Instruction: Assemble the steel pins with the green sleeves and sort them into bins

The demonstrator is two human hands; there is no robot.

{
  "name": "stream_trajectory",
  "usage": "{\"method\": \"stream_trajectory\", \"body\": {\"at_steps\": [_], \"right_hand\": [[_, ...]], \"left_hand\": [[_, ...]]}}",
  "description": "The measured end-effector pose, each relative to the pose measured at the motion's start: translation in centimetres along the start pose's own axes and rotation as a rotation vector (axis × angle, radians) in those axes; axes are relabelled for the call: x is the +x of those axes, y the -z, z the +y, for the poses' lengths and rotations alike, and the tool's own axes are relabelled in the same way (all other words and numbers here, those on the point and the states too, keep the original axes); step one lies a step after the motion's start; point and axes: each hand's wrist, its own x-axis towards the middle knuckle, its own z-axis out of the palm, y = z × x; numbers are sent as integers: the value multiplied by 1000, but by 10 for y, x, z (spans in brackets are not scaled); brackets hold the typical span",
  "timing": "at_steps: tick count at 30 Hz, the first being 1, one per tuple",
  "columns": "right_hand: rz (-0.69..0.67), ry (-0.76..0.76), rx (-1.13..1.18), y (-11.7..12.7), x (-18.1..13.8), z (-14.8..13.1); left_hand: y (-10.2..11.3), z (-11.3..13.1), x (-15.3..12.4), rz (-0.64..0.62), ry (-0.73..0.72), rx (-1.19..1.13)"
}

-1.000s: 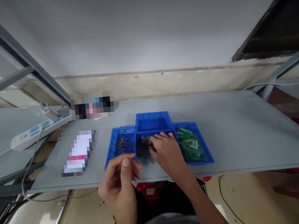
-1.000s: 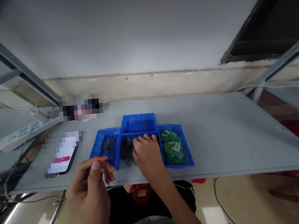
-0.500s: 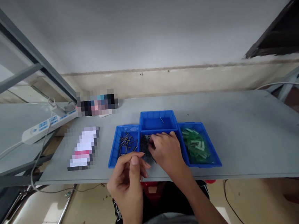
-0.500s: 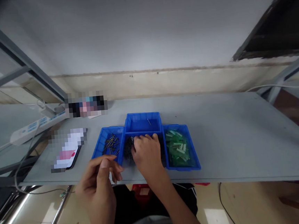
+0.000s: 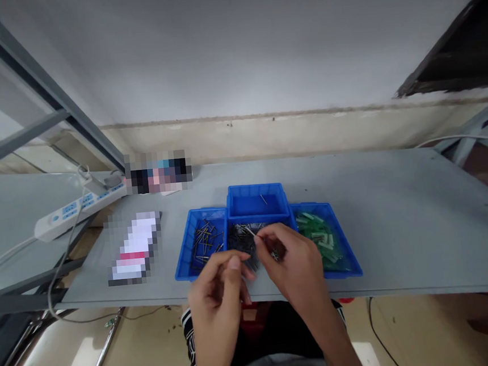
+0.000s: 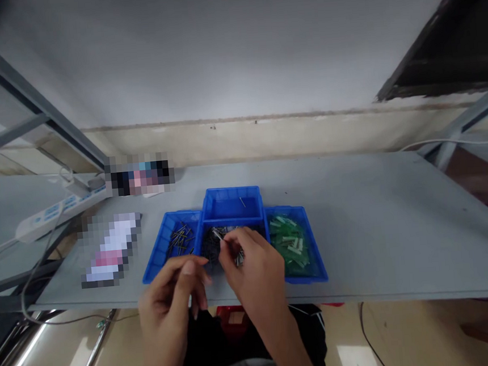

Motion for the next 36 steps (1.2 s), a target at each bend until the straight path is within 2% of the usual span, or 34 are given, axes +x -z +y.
{"method": "stream_trajectory", "body": {"at_steps": [2,4,9,13,18,24,28,36], "right_hand": [[135,22,161,10,-15,1],[182,63,263,17,-26,3],[-6,130,404,20,-26,11],[-53,126,413,20,-20,16],[-2,125,250,31,-23,17],[19,85,335,36,-25,13],[46,113,392,27,-25,9],[65,134,400,21,-25,3]], "left_hand": [[-3,1,2,-148,94,-67],[-8,-1,4,-197,141,-132],[-18,-11,6,-194,125,-175],[-20,-16,8,-155,25,-162],[-22,-13,10,-79,-192,18],[-29,-15,7,-84,-382,204],[-27,-21,7,-45,-371,212],[-21,-24,5,-47,-275,153]]}}
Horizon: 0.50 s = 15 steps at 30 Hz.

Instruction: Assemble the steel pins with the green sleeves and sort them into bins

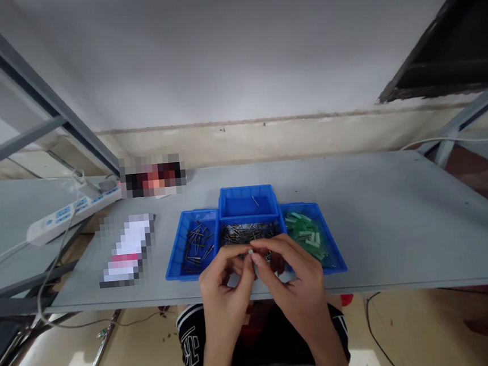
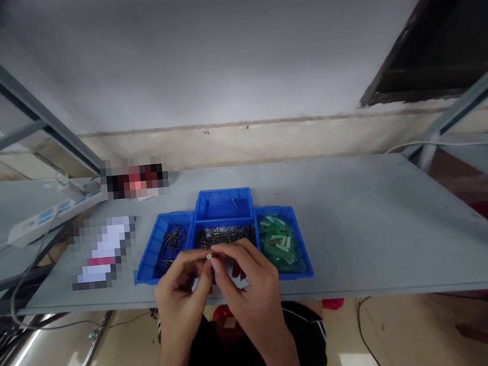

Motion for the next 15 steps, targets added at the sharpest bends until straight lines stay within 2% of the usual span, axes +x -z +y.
{"method": "stream_trajectory", "body": {"at_steps": [8,15], "right_hand": [[14,0,23,-2,-2,1],[17,-22,33,-2,-2,1]], "left_hand": [[-2,-2,1,19,37,-62],[-1,-5,2,-17,108,-99]]}}
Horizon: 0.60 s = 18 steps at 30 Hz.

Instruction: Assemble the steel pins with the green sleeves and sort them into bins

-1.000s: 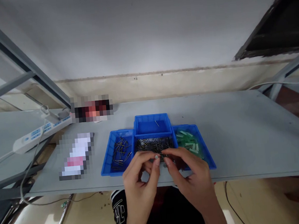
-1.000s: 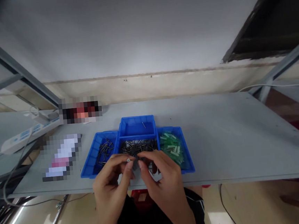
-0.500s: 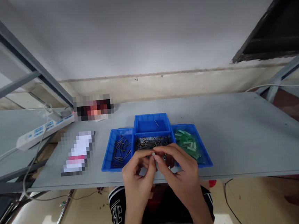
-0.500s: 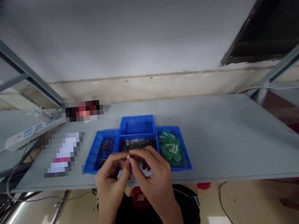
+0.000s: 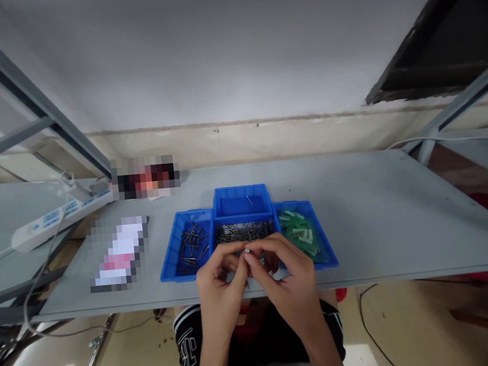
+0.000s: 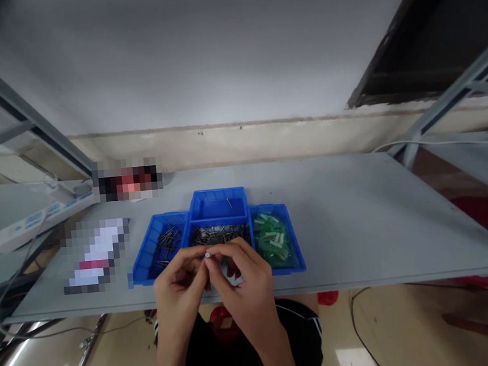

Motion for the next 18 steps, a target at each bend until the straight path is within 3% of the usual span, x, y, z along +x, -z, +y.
{"method": "stream_trajectory", "body": {"at_steps": [8,10,13,15,18], "right_hand": [[17,10,24,1,1,-7],[50,55,-12,3,14,-9],[69,135,-189,6,52,-5],[-9,195,-384,8,80,4],[-176,233,-690,9,104,18]], "left_hand": [[6,9,-1,-48,11,-6],[12,16,-4,33,-1,8],[21,26,-11,261,-31,41],[26,30,-13,369,-58,42],[31,32,-14,406,-79,38]]}}
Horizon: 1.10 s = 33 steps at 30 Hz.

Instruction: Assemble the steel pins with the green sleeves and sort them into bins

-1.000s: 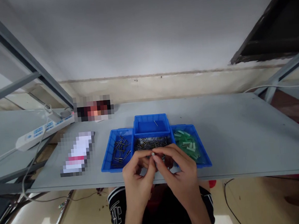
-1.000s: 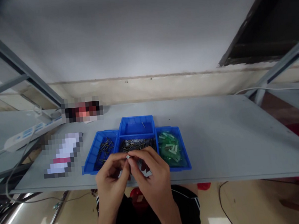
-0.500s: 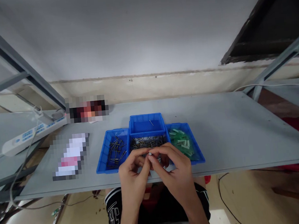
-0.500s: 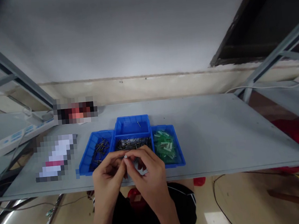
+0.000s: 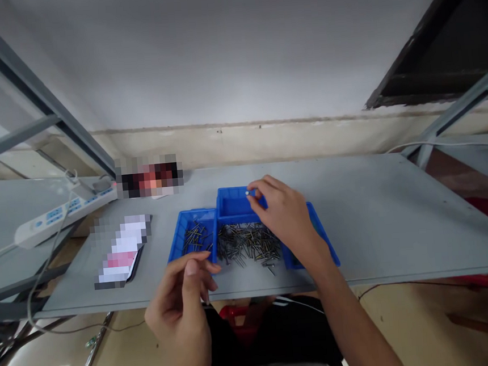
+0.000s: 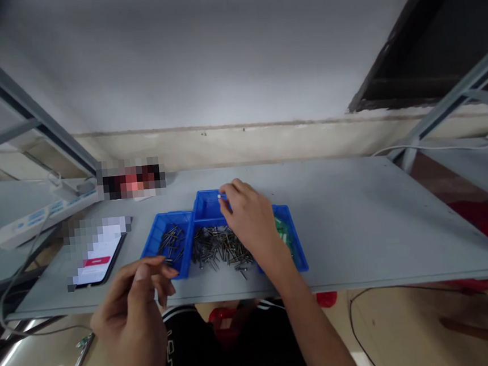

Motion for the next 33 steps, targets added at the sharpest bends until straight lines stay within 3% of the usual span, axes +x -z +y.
{"method": "stream_trajectory", "body": {"at_steps": [3,8,11,33], "right_hand": [[-197,76,-92,-5,-8,3],[-491,179,-5,-12,-42,-10],[-575,213,-10,-18,-50,-15],[-500,339,-88,-31,-55,-22]], "left_hand": [[1,-2,2,-18,5,32],[-1,-4,2,-36,30,50],[-1,-4,1,-51,27,43],[-11,-11,2,-99,74,-16]]}}
